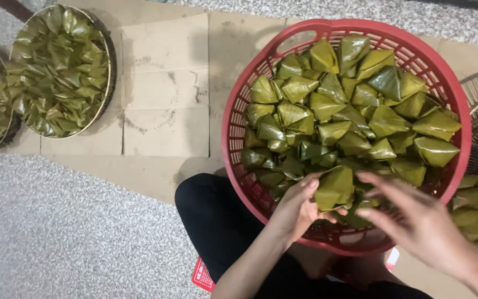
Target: Sorting and inspecting leaf-wrapped food items in a large red basket
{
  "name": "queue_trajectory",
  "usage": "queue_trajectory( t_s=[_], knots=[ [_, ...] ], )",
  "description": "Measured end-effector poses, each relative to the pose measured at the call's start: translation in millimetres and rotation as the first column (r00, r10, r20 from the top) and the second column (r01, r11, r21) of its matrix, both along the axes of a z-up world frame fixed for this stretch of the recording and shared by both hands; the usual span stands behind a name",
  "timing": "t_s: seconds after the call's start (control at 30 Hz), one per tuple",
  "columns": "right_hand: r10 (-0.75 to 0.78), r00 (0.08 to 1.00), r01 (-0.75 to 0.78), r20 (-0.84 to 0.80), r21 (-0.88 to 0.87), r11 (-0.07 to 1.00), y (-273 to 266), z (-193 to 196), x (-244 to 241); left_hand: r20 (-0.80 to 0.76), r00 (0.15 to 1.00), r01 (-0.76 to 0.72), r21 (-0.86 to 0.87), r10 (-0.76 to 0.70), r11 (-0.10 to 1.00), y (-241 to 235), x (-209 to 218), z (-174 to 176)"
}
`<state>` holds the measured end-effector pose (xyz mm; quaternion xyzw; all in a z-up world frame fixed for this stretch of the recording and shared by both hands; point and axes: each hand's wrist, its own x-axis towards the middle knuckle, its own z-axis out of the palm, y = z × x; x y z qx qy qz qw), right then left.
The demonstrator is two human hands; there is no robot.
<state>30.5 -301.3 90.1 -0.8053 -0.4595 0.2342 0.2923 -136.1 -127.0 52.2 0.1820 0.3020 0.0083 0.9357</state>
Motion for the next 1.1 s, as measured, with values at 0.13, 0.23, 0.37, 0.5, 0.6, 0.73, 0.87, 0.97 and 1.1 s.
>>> queue_trajectory(
  t_s=[0.13, 0.23, 0.37, 0.5, 0.6, 0.73, 0.87, 0.97, 1.1],
  knots=[
    [0.006, 0.997, -0.015, -0.071, -0.134, 0.991, 0.6, -10.3, -13.0, 0.148, 0.985, 0.070, 0.153, -0.093, 0.986, -8.9, 0.1, -4.1],
    [-0.033, 0.984, -0.003, -0.174, -0.200, 0.980, 3.5, -7.1, -16.0, 0.059, 0.986, 0.129, 0.346, -0.159, 0.929, -10.8, -2.7, -6.2],
    [-0.236, 0.863, 0.061, -0.447, -0.371, 0.927, -0.6, -4.9, -10.5, -0.150, 0.939, 0.305, 0.781, -0.310, 0.545, -10.3, -0.7, 0.4],
    [-0.182, 0.961, 0.122, -0.208, -0.274, 0.954, 0.2, -1.3, -21.9, -0.039, 0.971, 0.186, 0.741, -0.236, 0.645, -19.9, -4.0, 9.8],
    [0.051, 0.981, -0.057, 0.186, 0.030, 0.998, -12.1, -29.7, -29.4, -0.027, 0.986, 0.163, 0.401, -0.167, 0.902, -16.9, -1.6, 20.5],
    [0.039, 0.945, -0.075, 0.325, 0.097, 0.992, -11.6, -29.6, -37.6, -0.058, 0.994, 0.102, 0.253, -0.091, 0.962, -12.6, -13.7, 19.7],
    [0.099, 0.970, -0.110, 0.222, 0.037, 0.993, -18.0, -37.1, -38.6, -0.052, 0.990, 0.139, 0.559, -0.133, 0.817, 12.7, -25.0, 16.7],
    [0.031, 0.972, -0.019, 0.232, -0.052, 0.998, -31.8, -37.7, -27.2, -0.273, 0.962, 0.272, 0.957, 0.002, 0.105, 63.3, -25.6, 41.6],
    [-0.019, 0.969, -0.008, 0.247, 0.108, 0.994, -15.7, 3.8, -10.2, -0.379, 0.925, 0.379, 0.924, 0.013, -0.053, 110.1, -18.2, 22.2]
  ],
)
